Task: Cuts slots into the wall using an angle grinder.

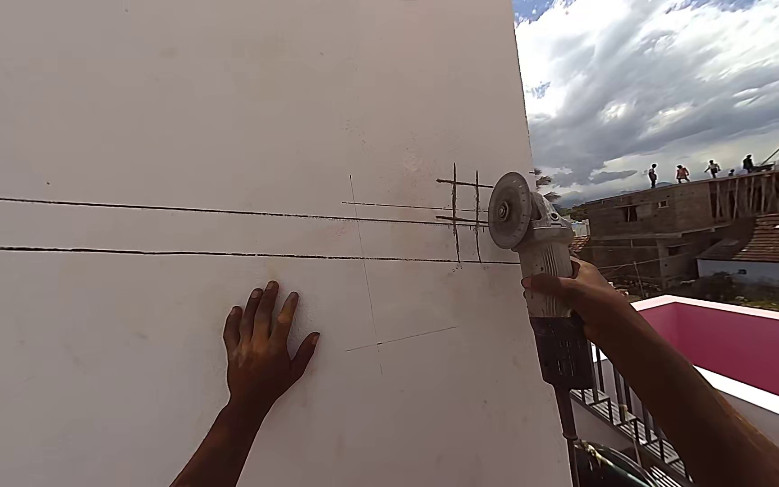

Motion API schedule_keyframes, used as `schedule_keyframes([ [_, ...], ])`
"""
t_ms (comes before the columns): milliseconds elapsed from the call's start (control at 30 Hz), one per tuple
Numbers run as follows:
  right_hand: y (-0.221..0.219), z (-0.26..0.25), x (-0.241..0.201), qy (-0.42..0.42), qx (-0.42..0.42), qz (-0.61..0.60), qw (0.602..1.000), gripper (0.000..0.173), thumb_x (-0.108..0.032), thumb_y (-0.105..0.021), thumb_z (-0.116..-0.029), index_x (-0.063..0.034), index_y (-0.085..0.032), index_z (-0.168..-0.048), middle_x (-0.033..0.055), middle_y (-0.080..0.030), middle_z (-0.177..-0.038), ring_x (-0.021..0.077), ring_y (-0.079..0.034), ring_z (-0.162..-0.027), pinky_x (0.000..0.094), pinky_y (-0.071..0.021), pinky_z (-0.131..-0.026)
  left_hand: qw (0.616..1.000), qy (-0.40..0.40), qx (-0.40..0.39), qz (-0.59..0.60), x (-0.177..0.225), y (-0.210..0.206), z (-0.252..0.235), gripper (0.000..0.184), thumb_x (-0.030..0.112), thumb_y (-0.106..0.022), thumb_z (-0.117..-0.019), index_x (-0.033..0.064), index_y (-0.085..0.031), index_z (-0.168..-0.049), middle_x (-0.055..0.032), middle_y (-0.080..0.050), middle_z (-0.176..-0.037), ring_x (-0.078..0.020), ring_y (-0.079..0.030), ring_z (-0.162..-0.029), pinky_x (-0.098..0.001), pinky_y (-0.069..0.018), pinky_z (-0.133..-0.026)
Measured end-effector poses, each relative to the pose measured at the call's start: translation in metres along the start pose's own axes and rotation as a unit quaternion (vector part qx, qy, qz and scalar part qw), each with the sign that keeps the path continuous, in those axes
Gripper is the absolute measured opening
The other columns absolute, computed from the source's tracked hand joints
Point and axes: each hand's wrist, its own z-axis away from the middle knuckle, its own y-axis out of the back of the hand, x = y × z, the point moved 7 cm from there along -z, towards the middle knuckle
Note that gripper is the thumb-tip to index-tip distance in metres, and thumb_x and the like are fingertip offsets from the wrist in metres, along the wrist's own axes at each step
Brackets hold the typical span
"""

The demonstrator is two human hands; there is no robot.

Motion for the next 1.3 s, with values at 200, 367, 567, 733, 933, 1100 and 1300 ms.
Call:
schedule_keyframes([
  [200,-0.002,0.0,0.001,-0.003,0.0,-0.01,1.0,0.05,-0.009,-0.081,-0.0789,-0.007,-0.059,-0.123,0.0145,-0.07,-0.094,0.0258,-0.071,-0.076,0.0413,-0.0612,-0.065,1.0,0.003,-0.003,0.001,0.001,0.001,0.0,0.078,0.065,-0.039,-0.0955,0.012,-0.051,-0.151,-0.0193,-0.04,-0.161,-0.0381,-0.034,-0.151,-0.0599,-0.0204,-0.121],
  [367,-0.004,0.0,0.002,-0.001,-0.006,-0.006,1.0,0.047,-0.009,-0.08,-0.0804,-0.0072,-0.06,-0.122,0.0136,-0.07,-0.094,0.0245,-0.071,-0.075,0.04,-0.0612,-0.065,1.0,0.0,0.003,-0.003,0.001,0.002,0.0,0.077,0.065,-0.04,-0.0954,0.0125,-0.052,-0.151,-0.0185,-0.041,-0.161,-0.0372,-0.034,-0.151,-0.0594,-0.0209,-0.121],
  [567,-0.005,0.001,0.005,-0.005,-0.009,-0.001,1.0,0.046,-0.008,-0.08,-0.0801,-0.0072,-0.059,-0.122,0.0134,-0.07,-0.093,0.0241,-0.071,-0.074,0.0391,-0.0608,-0.064,1.0,0.001,-0.001,0.001,0.002,0.001,-0.001,0.078,0.065,-0.04,-0.0956,0.0124,-0.05,-0.152,-0.0188,-0.04,-0.161,-0.0367,-0.033,-0.152,-0.0592,-0.0201,-0.122],
  [733,-0.006,0.001,0.003,-0.005,-0.002,0.007,1.0,0.045,-0.009,-0.08,-0.0809,-0.0072,-0.06,-0.121,0.0125,-0.07,-0.092,0.0225,-0.07,-0.073,0.0379,-0.0604,-0.063,1.0,0.004,-0.005,0.001,0.0,-0.001,0.0,0.077,0.065,-0.039,-0.0962,0.0133,-0.05,-0.152,-0.0181,-0.039,-0.162,-0.0358,-0.032,-0.152,-0.0591,-0.0197,-0.122],
  [933,-0.006,-0.007,0.001,0.003,-0.005,0.007,1.0,0.048,-0.01,-0.081,-0.0788,-0.0075,-0.06,-0.121,0.0128,-0.07,-0.092,0.0235,-0.071,-0.073,0.0387,-0.0611,-0.063,1.0,0.005,-0.003,0.002,0.001,0.0,0.0,0.076,0.065,-0.04,-0.096,0.0136,-0.051,-0.152,-0.0178,-0.039,-0.162,-0.0362,-0.033,-0.152,-0.0592,-0.02,-0.122],
  [1100,-0.006,-0.011,-0.004,-0.001,-0.006,0.016,1.0,0.042,-0.01,-0.08,-0.0816,-0.0065,-0.06,-0.118,0.0126,-0.07,-0.092,0.0228,-0.071,-0.074,0.0384,-0.0606,-0.064,1.0,0.004,0.002,0.001,0.002,0.001,0.0,0.077,0.065,-0.041,-0.0957,0.0128,-0.05,-0.152,-0.018,-0.04,-0.161,-0.0362,-0.034,-0.152,-0.0598,-0.0207,-0.121],
  [1300,-0.003,-0.021,-0.002,0.0,-0.021,0.013,1.0,0.052,-0.014,-0.082,-0.0758,-0.0068,-0.059,-0.122,0.0139,-0.07,-0.092,0.0249,-0.071,-0.075,0.0413,-0.0613,-0.064,1.0,0.004,0.0,0.001,0.002,-0.001,0.001,0.078,0.066,-0.042,-0.0954,0.0133,-0.049,-0.153,-0.0176,-0.039,-0.162,-0.036,-0.032,-0.152,-0.0593,-0.0202,-0.122],
])
